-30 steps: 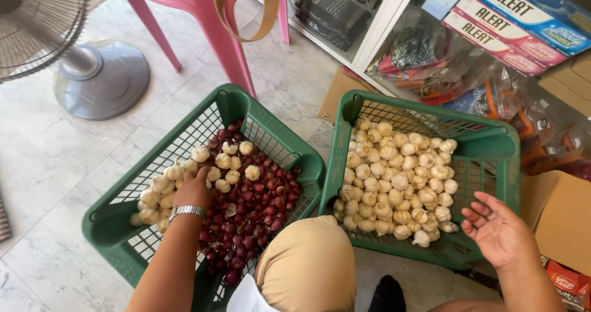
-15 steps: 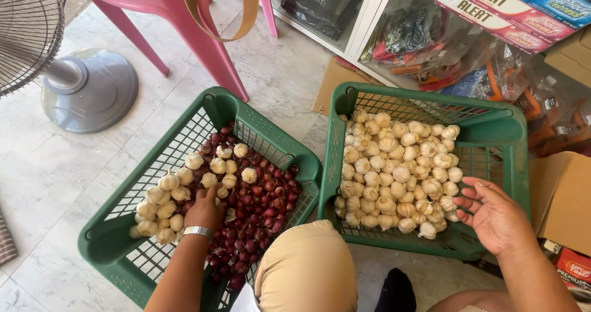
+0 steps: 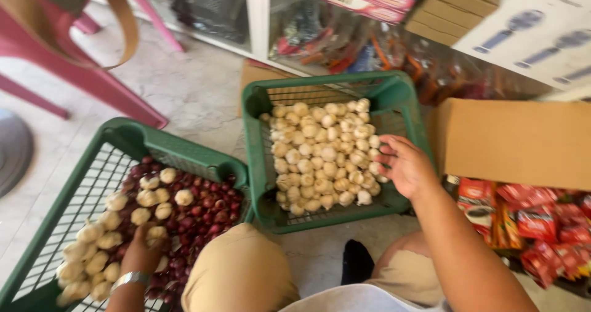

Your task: Sorting garlic bulbs and red onions into different plastic crates.

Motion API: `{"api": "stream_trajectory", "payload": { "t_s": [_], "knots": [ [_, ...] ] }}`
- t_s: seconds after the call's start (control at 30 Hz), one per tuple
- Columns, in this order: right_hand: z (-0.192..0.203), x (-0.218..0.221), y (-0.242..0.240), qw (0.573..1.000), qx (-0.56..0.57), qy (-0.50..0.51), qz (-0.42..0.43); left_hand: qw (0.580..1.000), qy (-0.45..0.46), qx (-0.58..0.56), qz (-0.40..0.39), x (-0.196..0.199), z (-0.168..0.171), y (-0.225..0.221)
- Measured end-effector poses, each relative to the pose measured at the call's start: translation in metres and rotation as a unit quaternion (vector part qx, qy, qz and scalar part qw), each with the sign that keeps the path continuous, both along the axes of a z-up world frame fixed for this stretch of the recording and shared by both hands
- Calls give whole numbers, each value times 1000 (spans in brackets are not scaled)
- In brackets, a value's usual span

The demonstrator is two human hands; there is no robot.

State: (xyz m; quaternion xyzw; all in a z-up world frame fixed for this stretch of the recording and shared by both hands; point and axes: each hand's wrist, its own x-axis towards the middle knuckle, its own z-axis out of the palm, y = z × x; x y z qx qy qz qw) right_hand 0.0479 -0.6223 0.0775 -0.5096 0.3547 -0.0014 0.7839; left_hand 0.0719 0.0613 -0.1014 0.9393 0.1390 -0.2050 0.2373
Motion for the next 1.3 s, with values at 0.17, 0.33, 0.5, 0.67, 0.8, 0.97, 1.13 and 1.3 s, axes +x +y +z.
{"api": "stream_trajectory", "payload": {
  "t_s": [0.17, 0.33, 0.5, 0.67, 0.8, 0.97, 1.13, 1.3],
  "knots": [
    [4, 8, 20, 992, 118, -35, 30, 975, -83, -203, 43, 18, 91, -21],
    [56, 11, 67, 975, 167, -59, 134, 957, -63, -283, -28, 64, 257, -146],
    [86, 7, 102, 947, 202, -95, 230, 944, -70, -240, -213, 57, 357, -278],
    [109, -2, 130, 918, 299, -49, 257, 909, -60, -92, -403, 24, 376, -368],
    [16, -10, 114, 903, 325, -53, 275, 881, -103, -122, -446, 21, 329, -365],
    [17, -9, 112, 965, 137, -24, 221, 875, -162, -254, -378, 46, 322, -335],
    [-18, -5, 119, 972, 15, 31, 234, 920, -85, -312, -223, 55, 343, -334],
    [-9, -8, 134, 945, -105, 88, 297, 890, -180, -302, -291, 57, 345, -326]
  ]
}}
